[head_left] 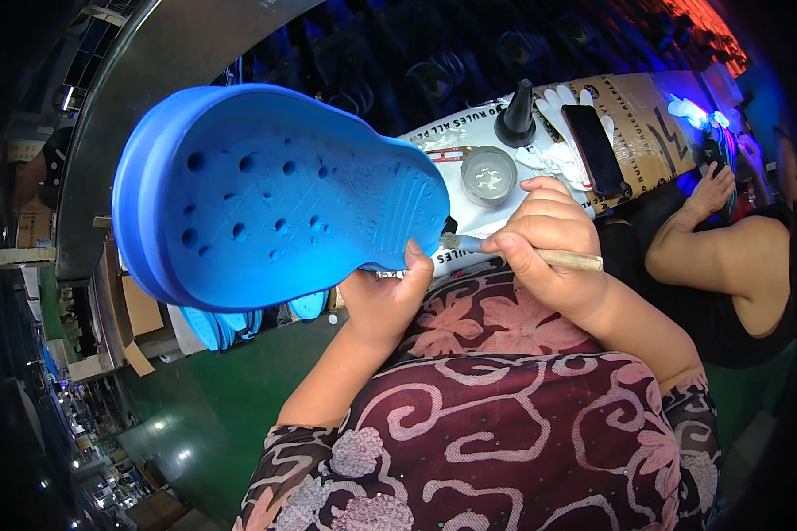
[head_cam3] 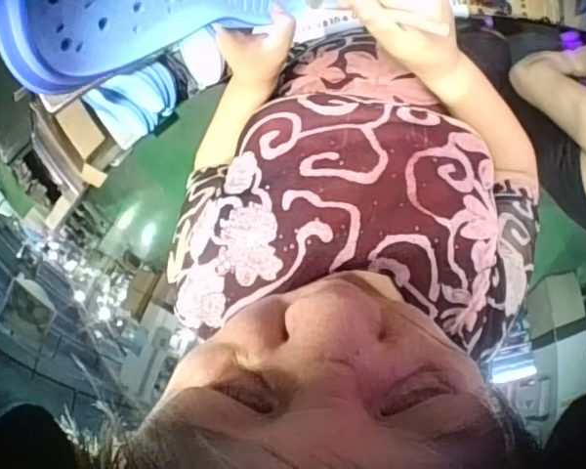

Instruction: The person repeatedly picks up shoe soles, applies adhesive onto each sole using a brush, and places the coated shoe soles onto a conveyor belt.

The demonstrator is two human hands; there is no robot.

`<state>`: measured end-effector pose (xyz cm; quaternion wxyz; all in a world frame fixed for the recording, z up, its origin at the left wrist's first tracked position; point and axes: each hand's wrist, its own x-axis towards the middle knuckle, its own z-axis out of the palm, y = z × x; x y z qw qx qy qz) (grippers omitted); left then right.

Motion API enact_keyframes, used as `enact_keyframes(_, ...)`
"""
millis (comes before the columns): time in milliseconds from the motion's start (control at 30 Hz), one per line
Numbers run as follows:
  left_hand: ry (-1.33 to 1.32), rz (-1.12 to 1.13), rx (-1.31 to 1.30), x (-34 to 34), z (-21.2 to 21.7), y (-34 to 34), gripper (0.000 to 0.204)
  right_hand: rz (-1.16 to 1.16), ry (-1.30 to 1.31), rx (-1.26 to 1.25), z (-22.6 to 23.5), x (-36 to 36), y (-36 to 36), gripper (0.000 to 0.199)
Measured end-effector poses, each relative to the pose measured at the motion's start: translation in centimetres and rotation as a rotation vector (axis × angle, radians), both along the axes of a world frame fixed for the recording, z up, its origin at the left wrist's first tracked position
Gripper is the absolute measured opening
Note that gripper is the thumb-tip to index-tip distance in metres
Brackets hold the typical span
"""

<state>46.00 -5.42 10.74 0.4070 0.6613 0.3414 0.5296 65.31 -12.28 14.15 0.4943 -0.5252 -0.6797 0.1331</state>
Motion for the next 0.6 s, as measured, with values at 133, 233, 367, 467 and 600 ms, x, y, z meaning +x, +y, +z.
enact_keyframes(133, 0.085, -0.057, 0.051, -0.8, -0.5, -0.1, 0.037, -0.007, -0.009, -0.030, 0.0, 0.5, -0.4, 0.019)
enact_keyframes(233, 0.162, -0.107, 0.046, -1.1, -0.6, -0.2, 0.039, -0.017, 0.003, -0.029, 0.3, 0.7, -0.5, 0.019)
enact_keyframes(367, 0.161, -0.056, 0.182, -0.9, -1.2, 0.0, 0.029, -0.009, -0.005, 0.048, 0.3, 0.2, 0.0, 0.017)
enact_keyframes(467, 0.176, -0.132, 0.139, -0.7, -0.5, -0.3, 0.043, -0.015, -0.050, 0.056, 0.0, -0.3, 0.0, 0.013)
enact_keyframes(600, 0.092, -0.038, 0.137, 0.7, -0.8, -0.1, 0.050, -0.037, -0.172, 0.073, 0.5, -0.5, -0.3, 0.012)
